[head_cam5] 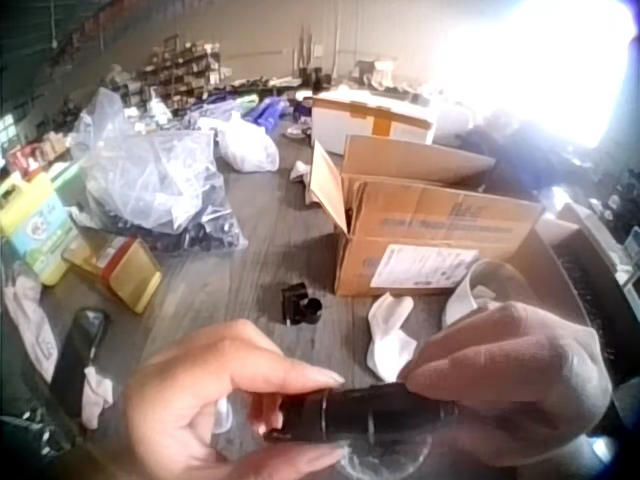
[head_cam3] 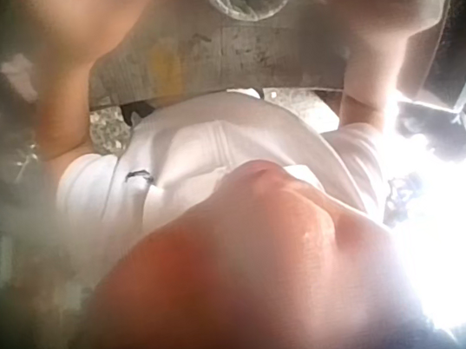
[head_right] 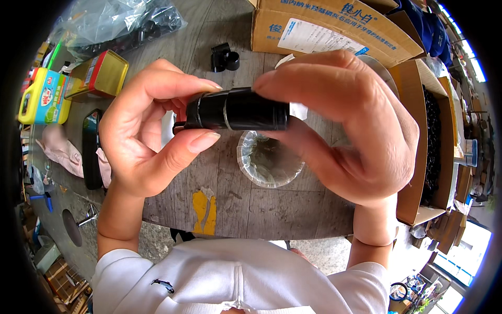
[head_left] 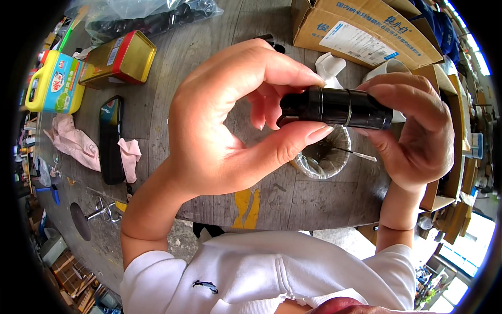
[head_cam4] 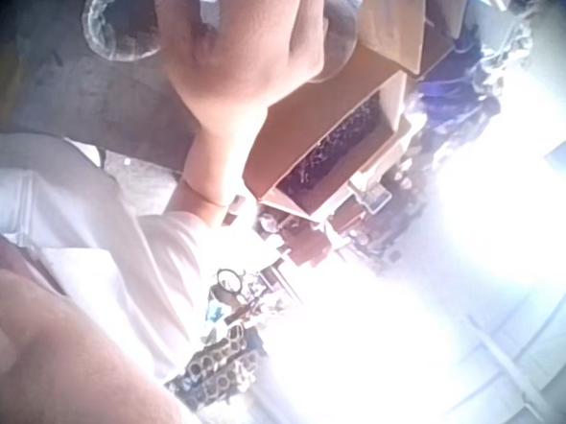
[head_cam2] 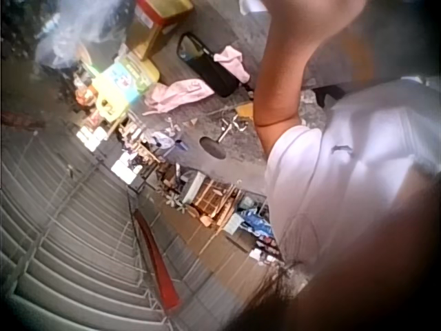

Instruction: The person cleans small black cylindrical mechanical parts by applying a dark paste with a metal tool and wiping them with a white tissue. The person handles the parts one at a time, rotating them to cover all surfaces, and places the cleaned items into a cardboard box.

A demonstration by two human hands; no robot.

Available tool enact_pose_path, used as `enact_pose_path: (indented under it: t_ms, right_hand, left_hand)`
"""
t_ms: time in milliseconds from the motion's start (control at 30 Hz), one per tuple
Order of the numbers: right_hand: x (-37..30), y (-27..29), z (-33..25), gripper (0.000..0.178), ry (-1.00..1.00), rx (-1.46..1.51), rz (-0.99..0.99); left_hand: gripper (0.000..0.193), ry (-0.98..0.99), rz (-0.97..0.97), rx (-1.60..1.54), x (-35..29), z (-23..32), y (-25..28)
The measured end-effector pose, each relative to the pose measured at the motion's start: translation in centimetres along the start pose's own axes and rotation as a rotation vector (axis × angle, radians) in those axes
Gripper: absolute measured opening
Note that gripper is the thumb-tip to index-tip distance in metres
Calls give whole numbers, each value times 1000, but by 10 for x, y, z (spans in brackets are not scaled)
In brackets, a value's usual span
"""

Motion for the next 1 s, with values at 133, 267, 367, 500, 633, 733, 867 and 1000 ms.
enact_pose_path:
  t_ms: [133, 267, 367, 500, 633, 733, 867, 1000]
  right_hand:
    - [0, 1, -5, 55, -75, -133, -51]
    - [0, 3, -6, 62, -161, -208, -130]
    - [-2, 5, -8, 65, -188, -205, -152]
    - [0, -6, 3, 58, -52, -41, -44]
    - [-1, -4, 0, 46, 80, -40, -45]
    - [-2, 2, -3, 43, 165, -52, -79]
    - [-1, 5, -7, 45, 251, -166, -140]
    - [0, 6, -6, 47, 226, -98, -158]
  left_hand:
    - [34, -40, -15, 57, 2, 1, 2]
    - [33, -78, -23, 128, 3, 4, 2]
    - [33, -161, -30, 154, 5, 8, 0]
    - [34, -190, -8, 183, 2, 7, 2]
    - [35, -151, -28, 191, 2, 6, 3]
    - [36, -80, -29, 105, 3, 6, 1]
    - [38, 61, -21, -92, 1, 1, -2]
    - [40, 201, 6, -294, -2, -3, -4]
Point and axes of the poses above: each hand's wrist, its own x-axis towards the middle knuckle, its own y-axis out of the back of the hand, z = x × y, the point moved 5 cm from there along x, towards the middle knuckle, and after that the axes turned 3 degrees about -z, right-handed, at the moved point
